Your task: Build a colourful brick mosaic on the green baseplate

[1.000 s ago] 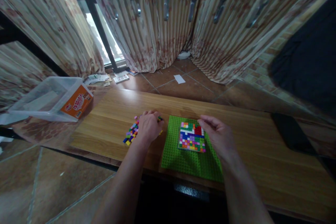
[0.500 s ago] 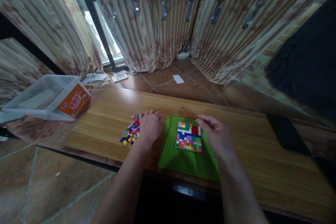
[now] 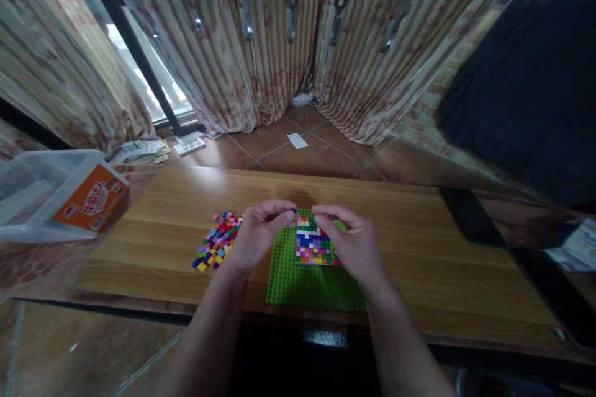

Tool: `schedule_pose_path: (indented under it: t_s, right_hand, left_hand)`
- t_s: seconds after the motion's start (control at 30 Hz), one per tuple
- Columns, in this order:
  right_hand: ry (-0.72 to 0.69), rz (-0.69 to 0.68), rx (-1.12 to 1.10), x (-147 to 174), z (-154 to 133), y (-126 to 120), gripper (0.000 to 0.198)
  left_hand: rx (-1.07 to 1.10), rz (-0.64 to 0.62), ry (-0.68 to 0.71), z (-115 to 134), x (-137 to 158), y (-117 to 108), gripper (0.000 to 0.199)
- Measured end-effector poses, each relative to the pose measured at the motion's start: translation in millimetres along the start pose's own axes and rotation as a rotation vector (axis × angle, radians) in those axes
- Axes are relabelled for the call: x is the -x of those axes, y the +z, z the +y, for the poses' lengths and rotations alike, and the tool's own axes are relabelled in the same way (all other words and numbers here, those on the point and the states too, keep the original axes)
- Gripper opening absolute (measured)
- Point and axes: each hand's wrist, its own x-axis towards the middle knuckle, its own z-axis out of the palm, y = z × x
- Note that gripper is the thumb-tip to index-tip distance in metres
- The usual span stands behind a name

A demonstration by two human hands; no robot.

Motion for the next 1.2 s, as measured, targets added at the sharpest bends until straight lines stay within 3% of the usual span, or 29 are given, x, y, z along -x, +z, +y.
schedule_pose_path:
  t_s: [0.13, 0.37, 0.57, 0.73, 0.97, 1.2]
  right_hand:
    - [-0.094, -0.131, 0.047, 2, -4, 4, 0.019]
    - [-0.054, -0.188, 0.127, 2, -4, -5, 0.015]
    - [0.098, 0.017, 0.169, -2, 5, -27, 0.011]
    - [0.226, -0.011, 0.195, -2, 19, -35, 0.012]
    - [0.258, -0.046, 0.207, -3, 27, -33, 0.014]
    - [0.289, -0.043, 0.126, -3, 32, -27, 0.016]
  left_hand:
    - [0.165, -0.114, -0.101, 4, 4, 9, 0.038]
    - [0.098, -0.185, -0.126, 3, 6, 12, 0.047]
    - [-0.044, -0.053, -0.074, -4, 0, 10, 0.036]
    - [-0.21, 0.08, -0.07, -8, -3, 5, 0.025]
    - [-0.361, 0.111, -0.028, -15, -4, 6, 0.024]
    - [-0.371, 0.011, -0.016, -22, -4, 10, 0.023]
